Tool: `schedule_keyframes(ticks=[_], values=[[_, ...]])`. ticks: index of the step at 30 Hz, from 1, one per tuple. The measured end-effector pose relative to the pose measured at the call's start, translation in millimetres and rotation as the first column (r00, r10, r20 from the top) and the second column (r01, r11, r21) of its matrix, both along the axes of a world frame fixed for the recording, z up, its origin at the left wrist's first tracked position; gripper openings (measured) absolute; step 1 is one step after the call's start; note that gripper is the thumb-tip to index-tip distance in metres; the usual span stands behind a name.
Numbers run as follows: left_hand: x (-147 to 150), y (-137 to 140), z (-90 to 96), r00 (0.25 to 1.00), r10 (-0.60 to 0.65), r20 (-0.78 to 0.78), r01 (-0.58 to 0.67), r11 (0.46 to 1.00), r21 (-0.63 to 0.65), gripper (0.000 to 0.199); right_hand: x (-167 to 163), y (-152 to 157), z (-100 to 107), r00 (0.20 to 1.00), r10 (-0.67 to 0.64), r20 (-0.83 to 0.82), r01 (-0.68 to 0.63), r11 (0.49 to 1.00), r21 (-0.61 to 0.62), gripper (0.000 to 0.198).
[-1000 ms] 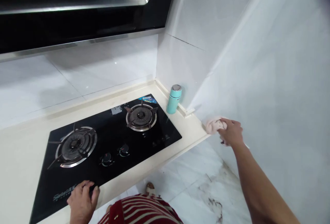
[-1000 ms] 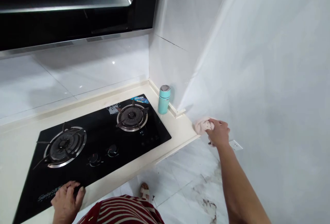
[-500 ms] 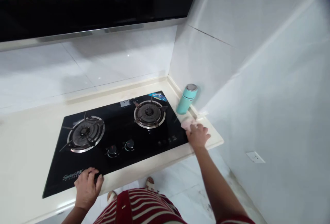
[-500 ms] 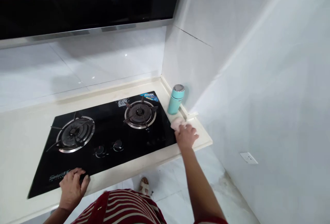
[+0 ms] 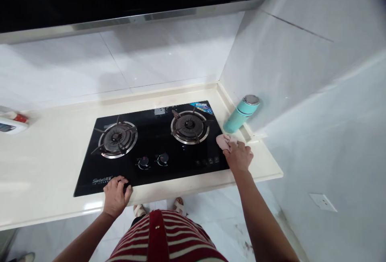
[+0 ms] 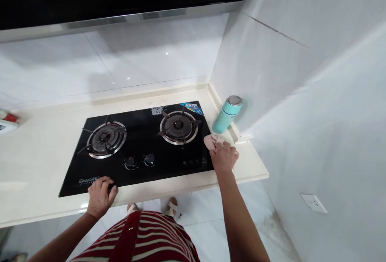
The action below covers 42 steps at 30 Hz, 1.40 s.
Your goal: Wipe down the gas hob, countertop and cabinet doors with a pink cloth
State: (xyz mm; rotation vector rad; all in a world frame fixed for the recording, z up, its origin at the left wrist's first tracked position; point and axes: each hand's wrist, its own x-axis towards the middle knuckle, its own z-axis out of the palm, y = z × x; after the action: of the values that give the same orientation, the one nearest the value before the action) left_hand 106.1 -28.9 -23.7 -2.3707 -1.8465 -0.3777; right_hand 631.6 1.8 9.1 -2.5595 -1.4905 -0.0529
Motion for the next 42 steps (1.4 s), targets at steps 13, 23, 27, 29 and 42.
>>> schedule_keyframes(ticks=[13, 23, 27, 29, 42], values=[[0.1, 0.3, 0.2, 0.996, -0.083, -0.034, 0.086, 0.991, 0.102, 0.021, -196.2, -30.5, 18.2, 0.862, 0.482, -0.155, -0.484, 0.875, 0.026, 0.025], [1.1, -4.3, 2.1, 0.997, -0.082, -0.005, 0.082, 0.991, 0.101, 0.018, -114.2, -55.2, 20.7, 0.319, 0.180, -0.931, -0.123, 0.981, 0.148, 0.038], [1.3, -4.9, 1.4, 0.997, -0.073, 0.012, 0.072, 0.993, 0.095, 0.019, -39.1, -63.9, 17.6, 0.370, 0.073, -0.926, 0.041, 0.995, 0.095, 0.050], [1.4, -4.6, 0.8, 0.997, -0.072, 0.021, 0.070, 0.993, 0.092, 0.019, -5.3, -67.3, 12.6, 0.580, 0.033, -0.814, 0.175, 0.971, 0.165, 0.059], [2.8, -6.6, 2.5, 0.996, -0.075, 0.050, 0.072, 0.996, 0.059, 0.018, -118.2, -47.1, -12.2, 0.981, -0.095, -0.171, 0.098, 0.995, 0.007, 0.075]])
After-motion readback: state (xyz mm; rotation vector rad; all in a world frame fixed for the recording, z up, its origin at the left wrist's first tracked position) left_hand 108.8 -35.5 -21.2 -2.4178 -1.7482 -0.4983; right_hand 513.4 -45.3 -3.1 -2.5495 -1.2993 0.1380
